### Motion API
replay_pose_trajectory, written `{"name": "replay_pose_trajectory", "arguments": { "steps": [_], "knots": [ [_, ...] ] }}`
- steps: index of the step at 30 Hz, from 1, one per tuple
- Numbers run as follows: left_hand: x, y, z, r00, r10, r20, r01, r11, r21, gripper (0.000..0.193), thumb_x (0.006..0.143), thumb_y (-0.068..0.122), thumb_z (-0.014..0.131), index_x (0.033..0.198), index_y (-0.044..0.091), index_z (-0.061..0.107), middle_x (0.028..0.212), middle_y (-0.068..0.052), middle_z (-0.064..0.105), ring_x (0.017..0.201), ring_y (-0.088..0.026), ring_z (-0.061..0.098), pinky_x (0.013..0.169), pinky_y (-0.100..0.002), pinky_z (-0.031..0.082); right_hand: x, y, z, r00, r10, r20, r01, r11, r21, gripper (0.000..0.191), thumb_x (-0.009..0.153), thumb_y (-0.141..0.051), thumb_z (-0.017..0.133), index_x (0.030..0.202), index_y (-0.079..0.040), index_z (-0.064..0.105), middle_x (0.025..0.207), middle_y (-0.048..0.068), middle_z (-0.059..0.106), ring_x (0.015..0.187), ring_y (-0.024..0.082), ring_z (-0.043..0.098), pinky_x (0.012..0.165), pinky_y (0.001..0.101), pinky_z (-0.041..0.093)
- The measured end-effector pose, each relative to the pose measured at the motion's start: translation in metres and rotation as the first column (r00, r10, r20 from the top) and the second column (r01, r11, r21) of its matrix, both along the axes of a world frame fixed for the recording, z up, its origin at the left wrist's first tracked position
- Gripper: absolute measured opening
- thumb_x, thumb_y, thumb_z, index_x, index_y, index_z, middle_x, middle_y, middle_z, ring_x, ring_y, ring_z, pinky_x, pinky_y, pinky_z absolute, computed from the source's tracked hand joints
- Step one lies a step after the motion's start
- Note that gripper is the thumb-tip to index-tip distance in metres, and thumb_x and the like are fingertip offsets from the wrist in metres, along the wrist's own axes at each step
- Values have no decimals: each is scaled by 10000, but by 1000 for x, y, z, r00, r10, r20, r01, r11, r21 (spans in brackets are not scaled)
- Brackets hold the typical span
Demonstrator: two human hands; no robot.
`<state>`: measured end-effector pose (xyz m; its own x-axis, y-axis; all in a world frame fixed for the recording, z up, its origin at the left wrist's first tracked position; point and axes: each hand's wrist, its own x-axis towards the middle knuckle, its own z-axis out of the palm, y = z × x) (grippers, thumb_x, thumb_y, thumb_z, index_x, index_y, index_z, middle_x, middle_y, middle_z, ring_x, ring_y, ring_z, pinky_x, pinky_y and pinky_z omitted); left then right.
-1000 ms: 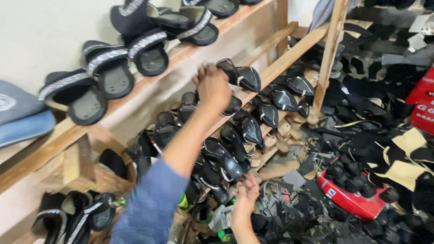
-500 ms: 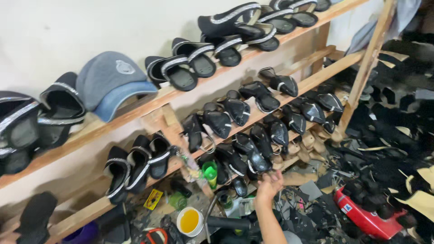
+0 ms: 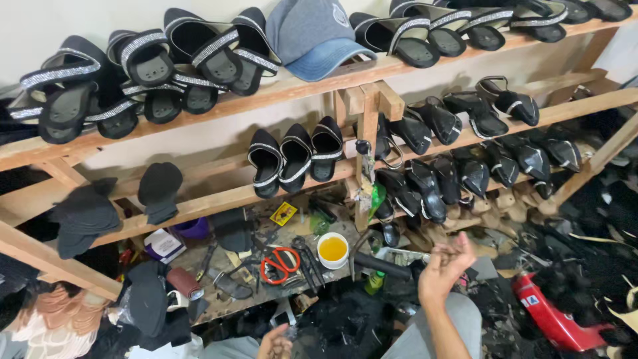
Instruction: The person sits on the floor and applies a substance to the sole of a black slip-on shoe using their fingers. They repeatedly rub the substance into the sole, turn the shoe over, and place it on a nearby shelf before picking up another shoe to repeat the process.
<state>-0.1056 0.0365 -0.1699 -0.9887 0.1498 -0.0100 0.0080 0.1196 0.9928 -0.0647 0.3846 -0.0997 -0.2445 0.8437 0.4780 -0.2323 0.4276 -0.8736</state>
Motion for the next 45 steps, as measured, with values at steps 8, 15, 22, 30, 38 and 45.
{"name": "replay_pose_trajectory", "arguments": {
  "steps": [8,15,22,30,38,45],
  "knots": [
    [-12,15,11,961,-216,-171,257,926,277,360,934,-1,595,1291,-5,646,699,4,601,547,-36,504,536,-169,391,16,-35,-32,926,248,284,-281,956,81,572,869,38,574,1425,-51,474,1162,99,532,855,160,583,801,302,497],
    [19,26,13,981,-136,140,119,985,125,280,961,89,562,1198,27,698,564,-8,464,450,-88,425,445,-246,347,23,-30,-42,464,528,712,-494,821,-287,423,890,-187,692,1304,-135,618,931,62,682,847,188,661,792,326,549],
    [-53,28,157,940,39,-339,-76,992,-98,275,957,89,629,1226,53,676,808,-9,620,698,-95,524,607,-240,438,10,-43,-17,365,507,780,-699,704,-130,362,875,-210,705,1210,-75,675,955,128,720,905,270,691,846,375,534],
    [-153,70,248,517,-116,-848,-321,892,-318,393,844,29,707,1228,2,631,1149,-237,597,1045,-454,607,908,-515,495,6,-53,10,302,532,791,-662,714,-227,368,875,-200,698,1220,-72,679,965,129,741,914,269,713,853,376,544],
    [-188,52,278,539,94,-837,-399,904,-156,118,1043,102,637,1091,-3,612,882,-254,684,862,-478,668,677,-493,502,11,-49,-4,352,486,800,-673,725,-144,382,876,-209,703,1230,-72,666,1012,142,732,934,284,705,865,378,542],
    [-56,-39,263,715,154,-682,-63,986,157,251,1176,209,429,1204,-40,441,1180,-254,707,796,-151,647,708,-239,508,22,-67,10,531,706,468,-690,681,-246,705,926,-214,632,1575,-123,372,1141,133,671,926,254,647,883,382,544]
  ]
}}
